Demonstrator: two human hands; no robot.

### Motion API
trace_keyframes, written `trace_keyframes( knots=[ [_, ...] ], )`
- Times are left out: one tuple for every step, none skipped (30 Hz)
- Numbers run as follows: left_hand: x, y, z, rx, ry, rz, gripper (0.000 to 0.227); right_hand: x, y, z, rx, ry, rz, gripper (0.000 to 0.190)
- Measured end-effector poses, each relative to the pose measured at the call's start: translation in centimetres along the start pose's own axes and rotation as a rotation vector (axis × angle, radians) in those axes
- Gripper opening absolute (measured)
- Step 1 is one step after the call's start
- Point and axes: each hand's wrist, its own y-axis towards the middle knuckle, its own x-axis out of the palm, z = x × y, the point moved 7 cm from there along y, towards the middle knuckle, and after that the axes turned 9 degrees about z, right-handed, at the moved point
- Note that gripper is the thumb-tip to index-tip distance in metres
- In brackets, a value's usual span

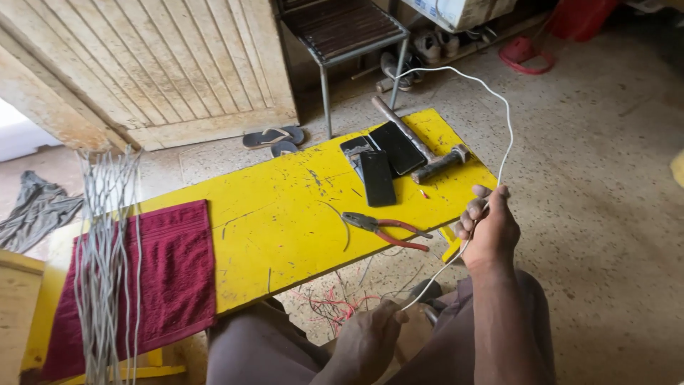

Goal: The person strips the insulation from a white wire using pliers. They pull the wire taut, cut the insulation, and peel it off to expose the inner conductor. The person repeats this process on different sections of the wire.

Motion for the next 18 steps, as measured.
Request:
trace_keyframes(
  knots=[
    [0.2,0.0,-0.2,0.002,-0.004,-0.006,0.034,-0.5,0.8,-0.1,-0.003,-0.002,0.007,0.042],
    [0.4,0.0,-0.4,0.000,0.007,-0.013,0.034,-1.1,1.5,-0.2,-0.004,0.040,0.022,0.038],
    [0.6,-0.4,-0.8,-0.010,0.018,-0.020,0.035,-1.8,2.0,0.0,0.001,0.078,0.036,0.034],
    [0.4,-0.4,-0.8,-0.014,0.014,-0.027,0.035,-1.8,1.8,-0.1,0.004,0.072,0.042,0.034],
    [-0.3,-0.3,-0.9,-0.020,-0.010,0.031,0.031,-1.6,1.5,-0.4,-0.023,0.070,0.026,0.036],
    [-0.9,-0.2,-0.9,-0.026,-0.034,0.089,0.033,-1.5,1.3,-0.7,-0.049,0.067,0.010,0.042],
    [-1.6,-0.2,-0.6,-0.032,-0.036,0.085,0.033,-1.4,0.9,-0.8,-0.044,0.062,0.013,0.042],
    [-2.1,-0.4,-0.6,-0.115,-0.198,0.067,0.033,-1.7,0.5,-1.2,-0.082,0.052,0.066,0.040],
    [-2.7,-0.4,-0.7,-0.197,-0.360,0.055,0.046,-1.6,0.2,-1.6,-0.120,0.044,0.114,0.038],
    [-3.0,-0.4,-1.0,-0.203,-0.360,0.058,0.046,-1.8,0.1,-1.7,-0.115,0.040,0.111,0.038],
    [-3.2,-0.5,-1.5,-0.253,-0.466,0.041,0.044,-2.0,0.0,-1.8,-0.121,0.022,0.159,0.040],
    [-3.4,-0.5,-1.9,-0.302,-0.573,0.025,0.043,-2.3,-0.2,-1.9,-0.126,0.004,0.208,0.043],
    [-3.4,-0.5,-2.3,-0.308,-0.573,0.034,0.043,-2.2,0.2,-1.6,-0.121,0.001,0.199,0.043],
    [-3.3,-0.5,-2.5,-0.300,-0.619,0.036,0.035,-2.4,0.6,-1.2,-0.093,0.059,0.217,0.043],
    [-3.2,-0.4,-2.6,-0.292,-0.664,0.037,0.028,-2.5,1.0,-0.8,-0.064,0.117,0.235,0.044],
    [-2.9,-0.5,-3.0,-0.296,-0.664,0.045,0.028,-2.4,1.1,-0.5,-0.059,0.114,0.228,0.044],
    [-2.6,-0.5,-3.1,-0.287,-0.724,0.049,0.022,-2.6,1.3,-0.4,-0.069,0.126,0.236,0.042],
    [-2.2,-0.5,-3.2,-0.278,-0.784,0.052,0.017,-2.7,1.4,-0.4,-0.078,0.137,0.245,0.041]
  ],
)
